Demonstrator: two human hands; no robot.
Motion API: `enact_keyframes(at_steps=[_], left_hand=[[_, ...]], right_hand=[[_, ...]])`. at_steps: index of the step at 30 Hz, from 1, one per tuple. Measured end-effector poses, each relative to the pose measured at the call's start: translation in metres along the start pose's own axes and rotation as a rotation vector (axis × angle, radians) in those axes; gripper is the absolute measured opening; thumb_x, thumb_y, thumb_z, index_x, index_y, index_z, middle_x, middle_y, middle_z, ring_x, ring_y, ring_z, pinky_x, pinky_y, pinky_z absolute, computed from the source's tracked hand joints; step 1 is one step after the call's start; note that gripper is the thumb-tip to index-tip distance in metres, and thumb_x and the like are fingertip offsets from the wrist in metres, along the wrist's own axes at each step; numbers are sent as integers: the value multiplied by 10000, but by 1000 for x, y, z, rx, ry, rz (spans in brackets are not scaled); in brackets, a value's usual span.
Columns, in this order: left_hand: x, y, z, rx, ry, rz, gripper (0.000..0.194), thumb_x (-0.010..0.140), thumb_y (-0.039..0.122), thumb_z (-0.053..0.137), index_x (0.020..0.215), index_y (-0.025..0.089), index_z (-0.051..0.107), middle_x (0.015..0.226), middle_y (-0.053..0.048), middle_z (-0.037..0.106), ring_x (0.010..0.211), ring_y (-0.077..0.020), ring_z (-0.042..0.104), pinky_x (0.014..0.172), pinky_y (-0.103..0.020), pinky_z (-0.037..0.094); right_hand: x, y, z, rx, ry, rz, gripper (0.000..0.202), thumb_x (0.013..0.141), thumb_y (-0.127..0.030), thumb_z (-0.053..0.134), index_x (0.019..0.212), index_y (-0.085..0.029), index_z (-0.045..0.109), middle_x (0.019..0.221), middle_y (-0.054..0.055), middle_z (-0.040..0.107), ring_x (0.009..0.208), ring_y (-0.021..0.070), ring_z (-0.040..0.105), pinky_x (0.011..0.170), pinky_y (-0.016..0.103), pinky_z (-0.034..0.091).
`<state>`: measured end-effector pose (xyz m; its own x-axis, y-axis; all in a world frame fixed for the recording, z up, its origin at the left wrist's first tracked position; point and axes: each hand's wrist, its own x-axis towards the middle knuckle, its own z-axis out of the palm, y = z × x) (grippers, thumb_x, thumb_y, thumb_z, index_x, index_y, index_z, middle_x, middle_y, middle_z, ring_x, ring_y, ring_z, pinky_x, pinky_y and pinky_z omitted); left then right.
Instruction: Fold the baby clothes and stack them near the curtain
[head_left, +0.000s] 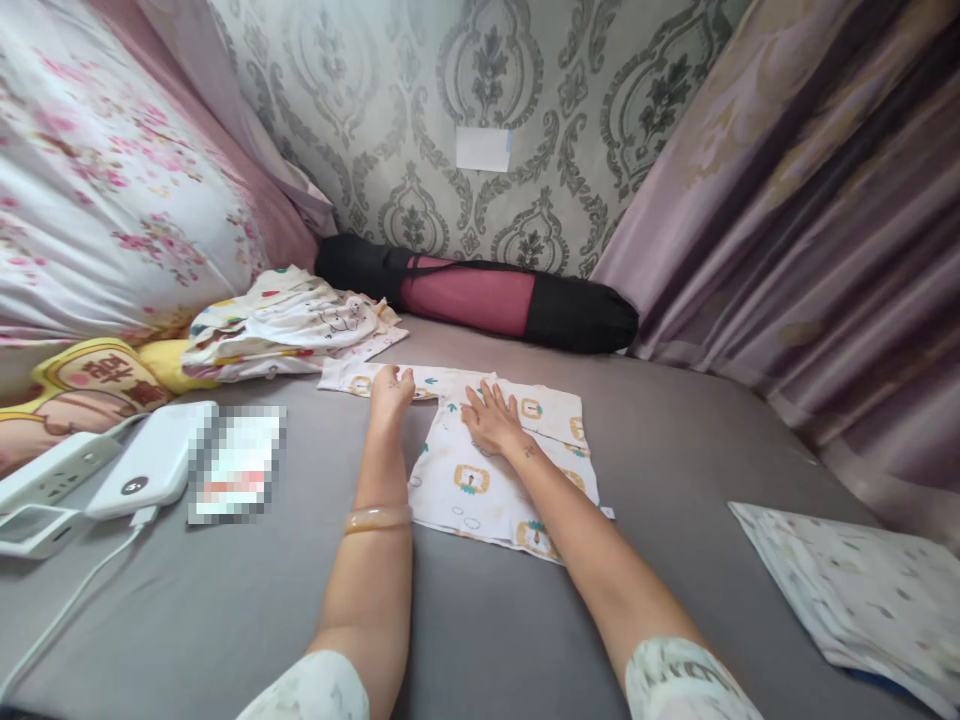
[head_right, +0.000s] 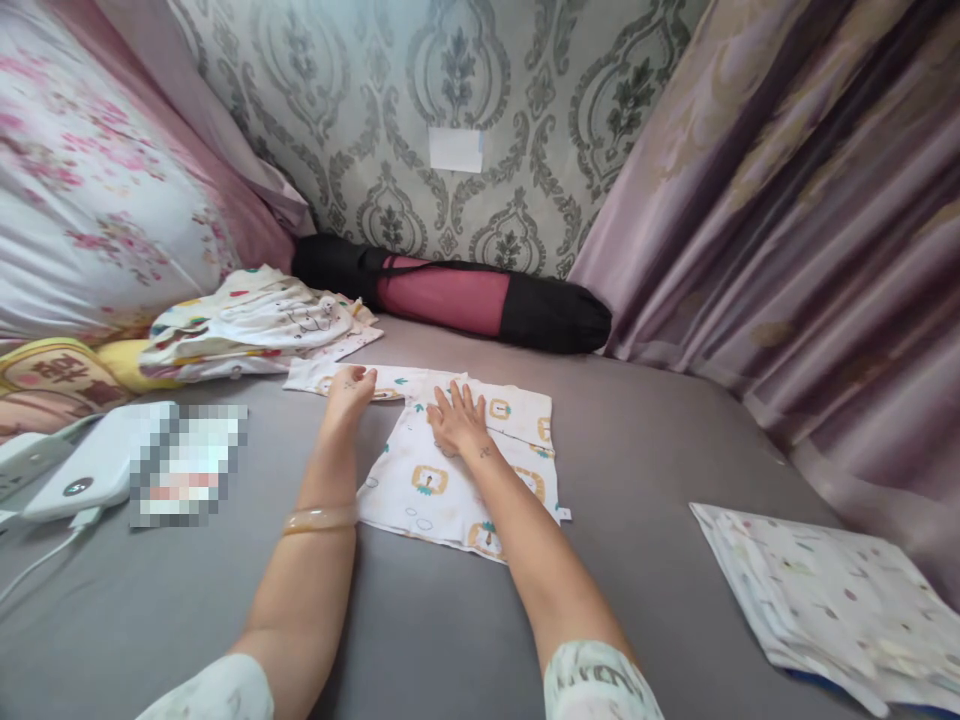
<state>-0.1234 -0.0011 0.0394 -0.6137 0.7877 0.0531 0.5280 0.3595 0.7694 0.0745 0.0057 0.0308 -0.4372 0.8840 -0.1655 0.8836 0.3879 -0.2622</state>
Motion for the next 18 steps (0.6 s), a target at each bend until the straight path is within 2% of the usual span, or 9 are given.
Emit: enact_keyframes(at_steps=[6,12,14,18], left_hand=[[-6,-4,-6,106,198,-168,419,871,314,478,1200,87,605,1176,-209,618,1263,-313,468,1062,-423,343],[-12,-5,-13,102,350,-444,370,831,360,502,1145,214,632,1321,-192,486,1229,-380,437,960,-500,381],[-10,-7,-13,121,380,-454,328,831,347,488,1091,229,649,1310,-182,493,1230,-386,421,946,-521,373],[-5,-14,-9,151,391,-374,285,830,303,465,997,208,676,1348,-193,468,1261,-411,372,949,-565,340]], right_hand=[[-2,-1,2,-34,23,4,588,1002,-486,165,1547,-270,207,1629,67,80,1486,277,16,1156,536,15],[0,1,4,-63,28,-6,596,998,-503,169,1547,-274,201,1629,69,80,1484,286,24,1151,540,24],[1,2,5,-64,22,-5,597,998,-506,168,1550,-278,188,1631,66,72,1485,284,14,1152,539,16],[1,2,6,-59,25,-7,599,998,-506,166,1548,-272,194,1630,73,72,1484,292,10,1151,551,15]])
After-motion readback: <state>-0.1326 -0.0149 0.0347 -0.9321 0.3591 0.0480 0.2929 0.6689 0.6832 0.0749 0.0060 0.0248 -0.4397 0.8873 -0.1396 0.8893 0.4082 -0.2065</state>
